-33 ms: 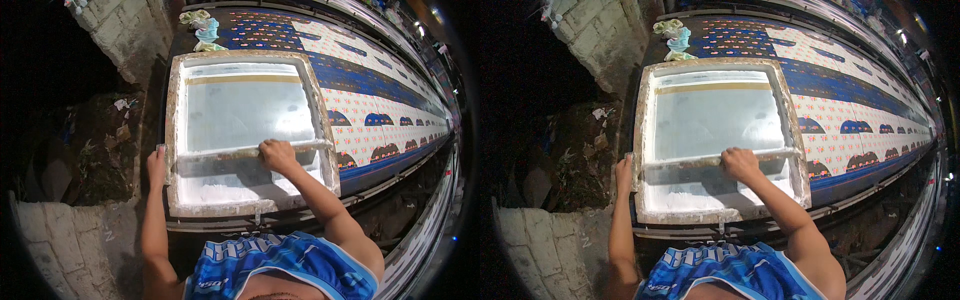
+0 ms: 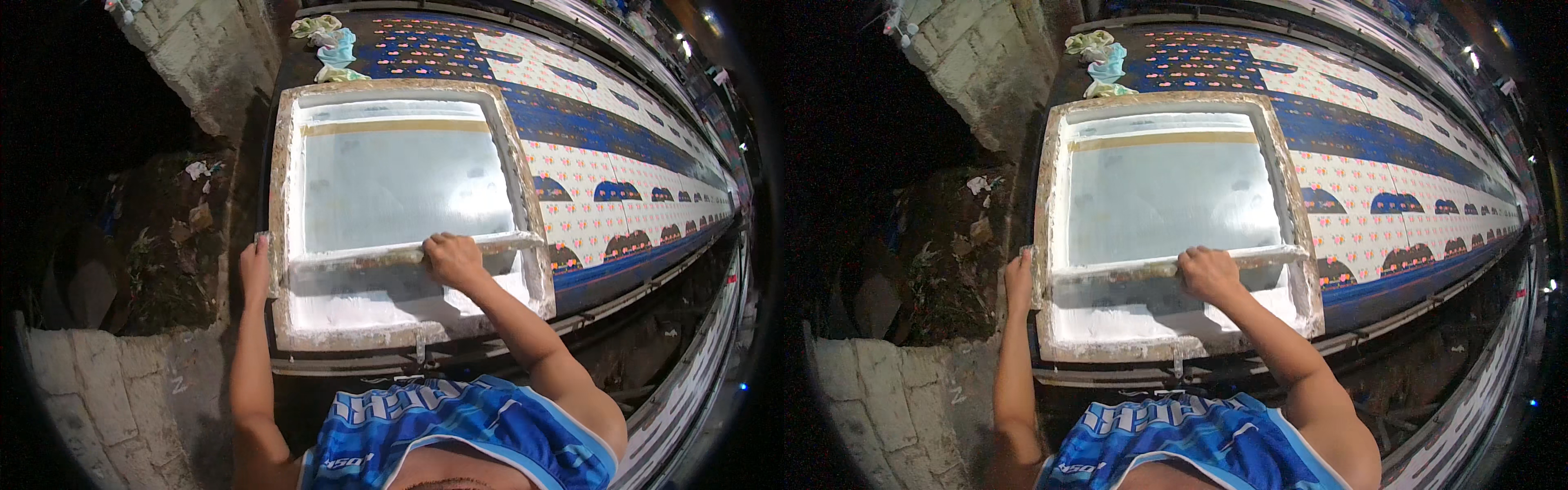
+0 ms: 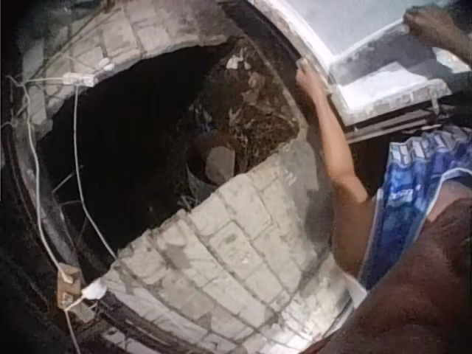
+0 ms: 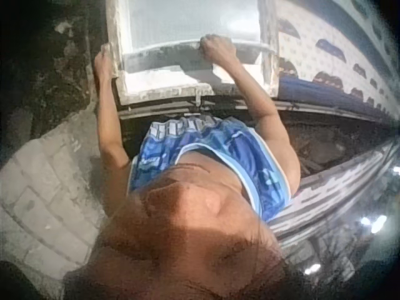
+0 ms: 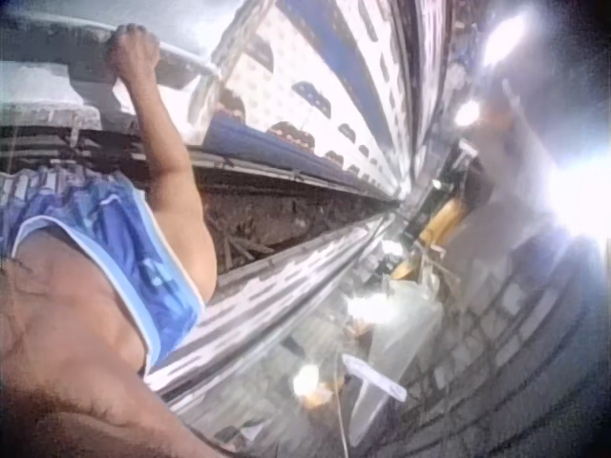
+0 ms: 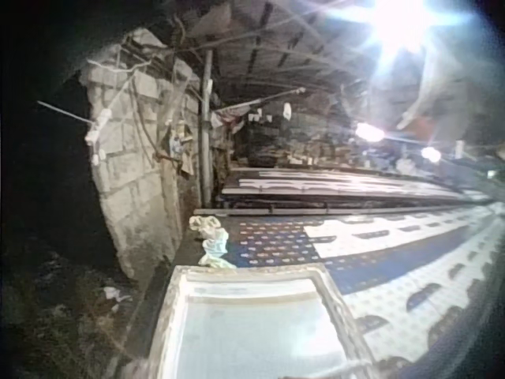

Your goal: The person uses a squeegee to spread ink across a screen printing frame placed over a patterned fabric on a conveyor. The person repeatedly pulls the squeegee across the screen to transfer the design onto the fabric below.

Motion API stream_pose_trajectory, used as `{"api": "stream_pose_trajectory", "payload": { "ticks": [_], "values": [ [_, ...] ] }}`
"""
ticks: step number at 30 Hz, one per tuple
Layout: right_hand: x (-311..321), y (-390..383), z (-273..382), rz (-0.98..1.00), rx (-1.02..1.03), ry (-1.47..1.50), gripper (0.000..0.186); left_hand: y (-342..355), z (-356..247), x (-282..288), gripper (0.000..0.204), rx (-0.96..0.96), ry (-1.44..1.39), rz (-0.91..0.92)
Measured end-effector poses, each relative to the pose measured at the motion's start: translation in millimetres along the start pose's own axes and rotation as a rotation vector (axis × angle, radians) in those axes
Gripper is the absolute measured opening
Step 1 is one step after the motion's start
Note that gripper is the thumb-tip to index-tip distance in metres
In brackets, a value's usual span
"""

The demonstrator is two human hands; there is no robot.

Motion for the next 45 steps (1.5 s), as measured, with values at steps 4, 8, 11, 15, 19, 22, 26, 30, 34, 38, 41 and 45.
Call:
{"api": "stream_pose_trajectory", "payload": {
  "ticks": [4, 8, 11, 15, 19, 22, 26, 30, 34, 38, 41, 45],
  "values": [
    [1, -59, 30, -0.018, -0.002, 0.007, 0.02, 10, 2, -3, 0.056, 0.02, 0.053, 0.018],
    [-12, -97, 47, -0.09, 0.008, -0.001, 0.026, 19, 9, -5, 0.057, -0.019, 0.089, -0.01],
    [0, -110, 58, -0.091, 0.007, 0.027, 0.038, 10, -3, -6, 0.058, 0.015, 0.118, 0.018],
    [8, -123, 67, -0.252, 0.014, 0.05, 0.051, 9, -6, -7, 0.058, -0.013, 0.12, 0.019],
    [22, -132, 40, -0.059, -0.041, 0.405, 0.052, 15, 4, -8, 0.057, -0.01, 0.074, 0.024],
    [2, -142, -43, -0.429, -0.352, 0.546, 0.024, 8, -9, -10, 0.057, 0.017, 0.062, 0.039],
    [4, -155, -160, -0.534, -0.639, -0.172, 0.044, 7, -13, -10, 0.056, 0.045, 0.043, 0.038],
    [-28, -166, -213, -0.057, -0.878, 0.308, 0.066, 12, -4, -15, 0.054, 0.001, -0.014, -0.03],
    [-34, -170, -212, -0.038, -0.855, 0.328, 0.065, 5, -11, -7, 0.048, 0.093, -0.152, 0.051],
    [-49, -175, -216, -0.055, -0.876, 0.331, 0.061, 0, -37, -4, 0.045, 0.165, -0.209, 0.021],
    [-54, -172, -219, -0.095, -0.855, 0.343, 0.058, 14, -30, 9, 0.045, 0.067, -0.23, 0.011],
    [-42, -172, -219, -0.13, -0.834, 0.274, 0.059, 15, -38, 13, 0.045, 0.057, -0.241, 0.022]
  ]
}}
Point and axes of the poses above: each hand's wrist, its own y-axis towards the middle knuckle, its own x-axis out of the back of the hand, z = x × y, the point moved 2 cm from there along y, towards the middle knuckle, and after that the axes turned 11 degrees about -y, right-handed, at the moved point
